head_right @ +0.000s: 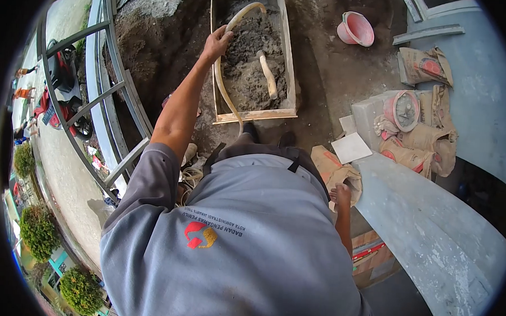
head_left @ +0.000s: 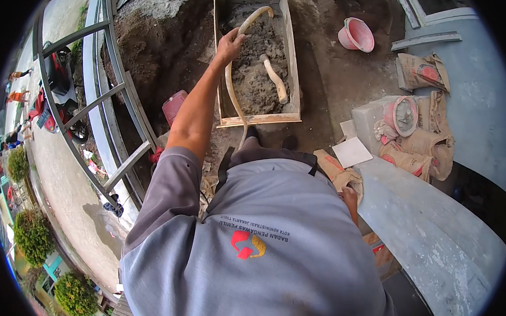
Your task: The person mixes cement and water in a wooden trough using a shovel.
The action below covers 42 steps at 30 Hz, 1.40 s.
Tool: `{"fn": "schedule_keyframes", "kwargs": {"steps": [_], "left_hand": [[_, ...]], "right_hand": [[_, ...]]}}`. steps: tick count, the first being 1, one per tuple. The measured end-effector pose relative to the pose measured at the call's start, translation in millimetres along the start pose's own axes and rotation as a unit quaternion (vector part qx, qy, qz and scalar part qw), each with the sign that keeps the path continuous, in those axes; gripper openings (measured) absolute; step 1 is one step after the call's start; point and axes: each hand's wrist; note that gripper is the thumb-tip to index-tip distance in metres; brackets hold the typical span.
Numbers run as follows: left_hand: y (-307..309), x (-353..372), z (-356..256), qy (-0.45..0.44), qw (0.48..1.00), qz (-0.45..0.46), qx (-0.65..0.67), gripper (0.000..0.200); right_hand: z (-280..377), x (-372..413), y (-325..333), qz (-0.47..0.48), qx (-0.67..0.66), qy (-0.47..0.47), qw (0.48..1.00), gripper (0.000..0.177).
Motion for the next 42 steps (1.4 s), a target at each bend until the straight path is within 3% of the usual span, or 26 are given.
{"fn": "schedule_keyframes", "kwargs": {"steps": [7,14,17,23,29,33,36,42], "left_hand": [[17,-10,22,0.015,0.998,-0.061,0.002,0.041],[41,-6,34,0.045,0.997,-0.066,-0.008,0.038],[43,-1,43,0.010,0.994,-0.105,-0.023,0.036],[54,26,44,0.064,0.992,-0.107,-0.031,0.033],[53,18,60,0.062,0.992,-0.089,-0.063,0.035],[44,13,47,0.060,0.993,-0.084,-0.058,0.036],[34,-8,51,0.041,0.993,-0.101,-0.041,0.036],[40,-20,25,0.028,0.994,-0.109,0.012,0.031]], "right_hand": [[3,2,-5,0.000,-0.018,0.001,1.000,0.036],[14,1,-19,0.007,0.028,-0.007,1.000,0.035],[16,-2,-23,0.009,0.019,-0.005,1.000,0.035],[20,5,-29,0.014,0.017,0.030,0.999,0.035],[29,17,-35,0.018,0.052,0.059,0.997,0.034],[26,16,-35,0.016,0.068,0.082,0.994,0.034],[18,13,-40,-0.006,0.018,0.035,0.999,0.034],[3,29,-36,-0.023,0.019,0.090,0.995,0.037]]}}
Point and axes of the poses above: each hand's wrist, its own x-axis away from the middle knuckle, its own y-axis out of the back of the hand, z = x × y, and after that the axes turned 15 degrees about y, right-handed
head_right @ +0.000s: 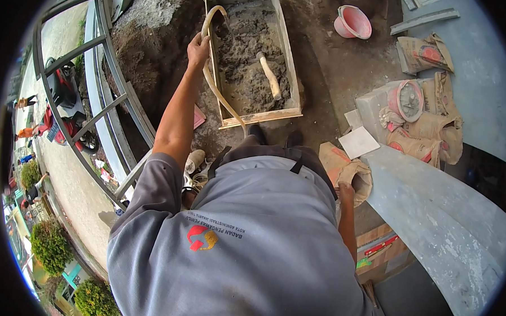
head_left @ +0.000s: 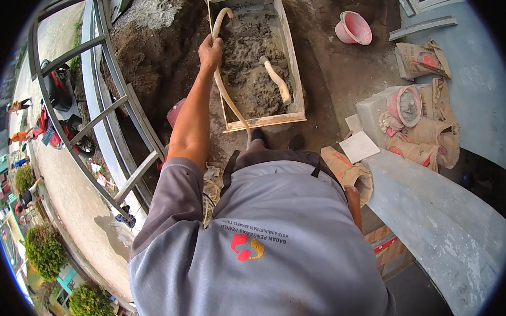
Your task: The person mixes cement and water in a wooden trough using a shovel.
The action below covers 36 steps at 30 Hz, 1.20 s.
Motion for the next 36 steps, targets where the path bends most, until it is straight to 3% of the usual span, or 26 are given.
{"fn": "schedule_keyframes", "kwargs": {"steps": [4,10,15,21,36], "left_hand": [[-5,-21,-9,-0.040,0.999,0.016,0.009,0.031],[-23,-7,-28,-0.051,0.997,0.054,0.016,0.035],[-33,10,-19,-0.004,0.990,0.138,0.008,0.039],[-56,25,13,0.020,0.985,0.169,-0.038,0.033],[-75,66,7,0.109,0.947,0.278,-0.116,0.039]], "right_hand": [[10,12,2,0.020,0.062,0.005,0.998,0.039],[7,8,-6,-0.006,0.032,-0.006,0.999,0.038],[12,4,-14,-0.001,0.021,-0.002,1.000,0.038],[-4,7,-10,0.005,0.030,0.038,0.999,0.037],[1,7,-13,-0.010,0.016,-0.018,1.000,0.033]]}}
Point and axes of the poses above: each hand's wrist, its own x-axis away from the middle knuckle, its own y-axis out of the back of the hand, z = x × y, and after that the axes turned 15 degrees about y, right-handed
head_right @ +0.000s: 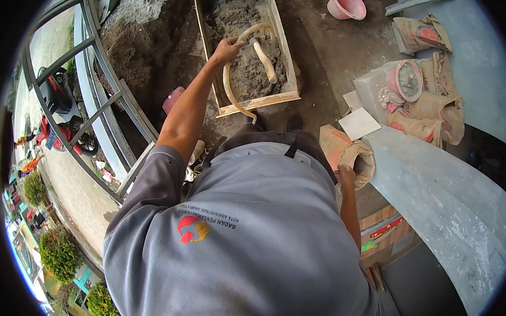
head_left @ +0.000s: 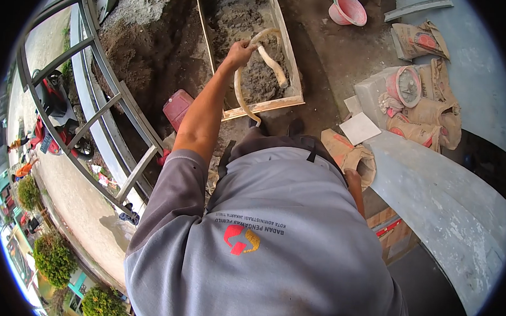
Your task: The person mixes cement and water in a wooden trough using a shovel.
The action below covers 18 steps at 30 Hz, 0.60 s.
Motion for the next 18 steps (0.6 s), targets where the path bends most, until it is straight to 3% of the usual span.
{"fn": "schedule_keyframes", "kwargs": {"steps": [6,12,13,18], "left_hand": [[-2,1,1,0.015,0.998,0.053,-0.012,0.039],[6,-17,25,0.022,0.998,-0.047,0.037,0.038],[10,-18,30,-0.001,0.995,-0.091,0.049,0.037],[38,-1,48,0.042,0.990,-0.128,0.051,0.034]], "right_hand": [[3,1,-2,0.000,-0.009,0.000,1.000,0.033],[4,3,-5,-0.009,-0.031,-0.025,0.999,0.034],[0,3,-4,-0.007,-0.018,-0.007,1.000,0.034],[-3,9,1,0.028,0.087,0.061,0.994,0.034]]}}
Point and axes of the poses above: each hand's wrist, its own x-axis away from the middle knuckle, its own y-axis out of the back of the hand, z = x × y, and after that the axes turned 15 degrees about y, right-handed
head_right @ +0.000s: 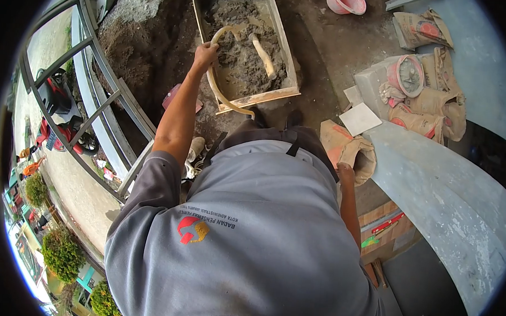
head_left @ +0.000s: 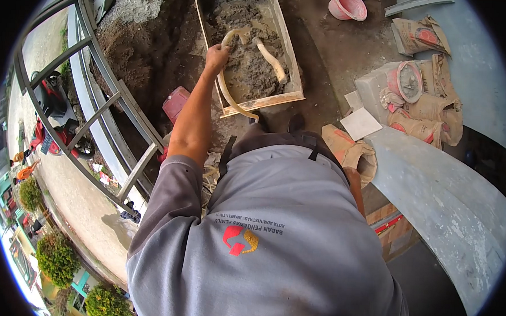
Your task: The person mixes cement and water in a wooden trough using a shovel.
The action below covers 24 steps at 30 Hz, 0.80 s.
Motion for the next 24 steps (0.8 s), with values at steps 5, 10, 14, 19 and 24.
{"fn": "schedule_keyframes", "kwargs": {"steps": [5,10,14,19,24], "left_hand": [[3,-6,42,0.047,0.999,0.013,0.006,0.033],[-8,16,51,0.076,0.993,0.087,0.038,0.034],[-21,24,51,0.129,0.982,0.125,0.061,0.028],[-29,26,63,0.194,0.945,0.200,0.169,0.020],[-34,29,76,0.235,0.912,0.240,0.235,0.014]], "right_hand": [[-10,-12,-5,0.001,-0.013,-0.011,1.000,0.036],[10,-18,-4,0.005,-0.026,-0.014,1.000,0.036],[15,-19,-3,0.012,-0.026,-0.015,0.999,0.035],[-4,-18,-2,-0.007,-0.045,-0.034,0.998,0.035],[-7,-6,-1,-0.001,-0.022,-0.010,1.000,0.036]]}}
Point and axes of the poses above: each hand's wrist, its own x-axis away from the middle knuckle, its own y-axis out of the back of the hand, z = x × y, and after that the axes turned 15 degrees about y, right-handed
